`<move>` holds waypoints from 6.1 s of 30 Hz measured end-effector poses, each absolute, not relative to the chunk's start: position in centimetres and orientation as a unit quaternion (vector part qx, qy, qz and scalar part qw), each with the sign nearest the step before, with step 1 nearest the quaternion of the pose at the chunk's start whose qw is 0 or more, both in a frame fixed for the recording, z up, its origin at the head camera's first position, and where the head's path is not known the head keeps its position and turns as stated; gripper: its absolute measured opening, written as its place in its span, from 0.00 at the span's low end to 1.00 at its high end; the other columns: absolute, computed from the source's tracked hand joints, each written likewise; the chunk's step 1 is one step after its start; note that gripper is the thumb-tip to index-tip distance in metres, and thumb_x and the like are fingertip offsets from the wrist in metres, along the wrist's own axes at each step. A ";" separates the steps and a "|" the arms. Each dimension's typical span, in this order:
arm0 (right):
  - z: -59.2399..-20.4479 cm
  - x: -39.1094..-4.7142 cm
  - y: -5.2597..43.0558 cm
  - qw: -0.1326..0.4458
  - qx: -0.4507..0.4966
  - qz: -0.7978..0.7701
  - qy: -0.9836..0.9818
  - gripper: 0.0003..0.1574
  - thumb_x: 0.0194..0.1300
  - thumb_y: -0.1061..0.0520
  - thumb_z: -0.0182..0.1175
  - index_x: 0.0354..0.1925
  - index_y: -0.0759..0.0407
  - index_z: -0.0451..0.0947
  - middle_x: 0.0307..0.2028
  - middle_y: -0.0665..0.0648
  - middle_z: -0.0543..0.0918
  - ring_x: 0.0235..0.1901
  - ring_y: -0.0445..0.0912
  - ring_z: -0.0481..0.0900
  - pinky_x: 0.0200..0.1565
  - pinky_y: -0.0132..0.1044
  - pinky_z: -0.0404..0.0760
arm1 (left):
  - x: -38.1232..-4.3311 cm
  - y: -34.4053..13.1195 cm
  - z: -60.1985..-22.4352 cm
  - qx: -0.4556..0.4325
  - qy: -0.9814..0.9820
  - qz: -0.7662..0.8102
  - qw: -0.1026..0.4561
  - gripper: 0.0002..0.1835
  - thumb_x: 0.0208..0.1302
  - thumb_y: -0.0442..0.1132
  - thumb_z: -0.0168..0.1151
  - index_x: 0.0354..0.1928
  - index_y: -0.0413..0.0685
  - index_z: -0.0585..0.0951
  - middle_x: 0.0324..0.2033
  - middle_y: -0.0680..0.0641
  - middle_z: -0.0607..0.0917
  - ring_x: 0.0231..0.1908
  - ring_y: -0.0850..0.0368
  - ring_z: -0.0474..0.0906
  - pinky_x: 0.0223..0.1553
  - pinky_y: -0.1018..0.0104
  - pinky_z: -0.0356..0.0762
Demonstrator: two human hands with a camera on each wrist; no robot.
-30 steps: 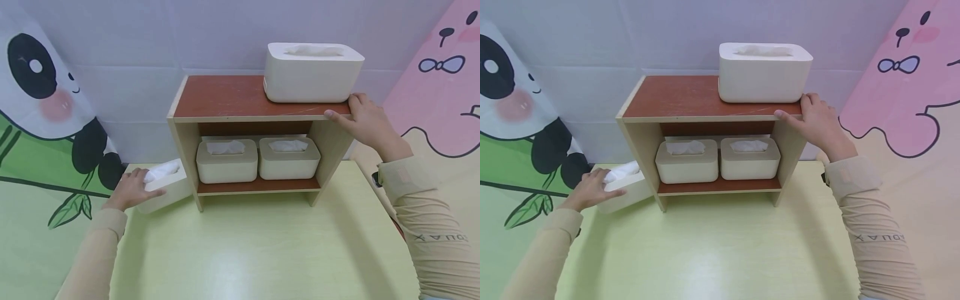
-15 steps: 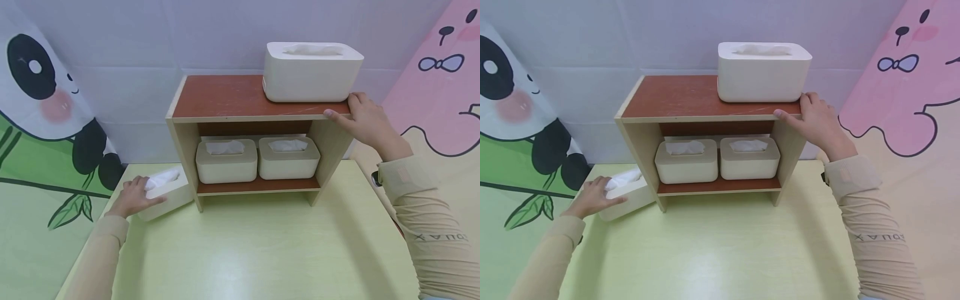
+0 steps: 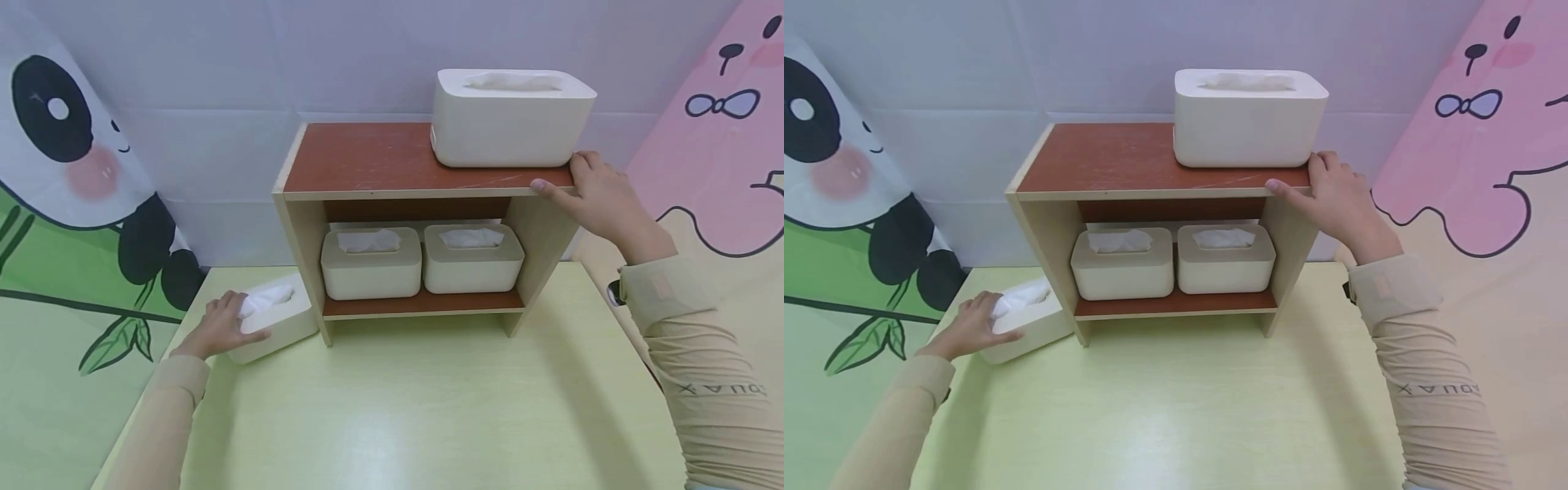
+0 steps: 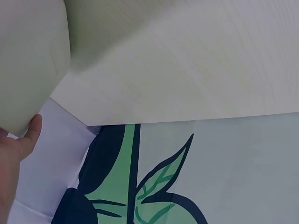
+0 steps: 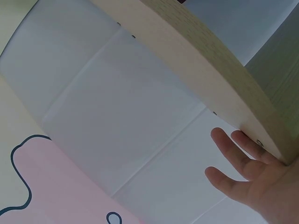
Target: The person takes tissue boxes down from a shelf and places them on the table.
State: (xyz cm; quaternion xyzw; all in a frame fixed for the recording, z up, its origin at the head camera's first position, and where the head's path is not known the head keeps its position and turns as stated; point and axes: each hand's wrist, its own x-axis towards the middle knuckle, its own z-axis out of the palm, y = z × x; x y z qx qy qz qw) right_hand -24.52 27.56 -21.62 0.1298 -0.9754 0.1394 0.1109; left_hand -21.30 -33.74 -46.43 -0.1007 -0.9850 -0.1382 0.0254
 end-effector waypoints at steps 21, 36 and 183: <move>-21.6 -24.4 27.5 0.111 0.129 0.135 -0.976 0.55 0.62 0.27 0.37 0.60 0.76 0.55 0.59 0.76 0.60 0.55 0.72 0.60 0.54 0.64 0.55 | -22.3 -35.1 -45.5 -0.137 -0.985 -0.104 -0.030 0.57 0.35 0.65 0.70 0.60 0.31 0.59 0.56 0.28 0.63 0.53 0.23 0.59 0.46 0.28 0.61; -21.7 -24.6 27.5 0.110 0.129 0.135 -0.976 0.56 0.62 0.27 0.37 0.61 0.76 0.54 0.59 0.76 0.59 0.55 0.72 0.59 0.54 0.64 0.55 | -23.3 -35.6 -44.7 -0.116 -0.986 -0.078 -0.088 0.55 0.36 0.52 0.74 0.65 0.36 0.56 0.64 0.26 0.53 0.58 0.18 0.49 0.47 0.25 0.57; -22.0 -24.5 27.6 0.110 0.126 0.149 -0.974 0.55 0.62 0.28 0.38 0.63 0.75 0.52 0.60 0.76 0.58 0.56 0.71 0.59 0.53 0.65 0.57 | -29.5 -0.2 -10.7 -0.259 -0.964 -0.035 0.055 0.50 0.56 0.74 0.36 0.71 0.47 0.43 0.70 0.46 0.52 0.69 0.50 0.49 0.68 0.57 0.48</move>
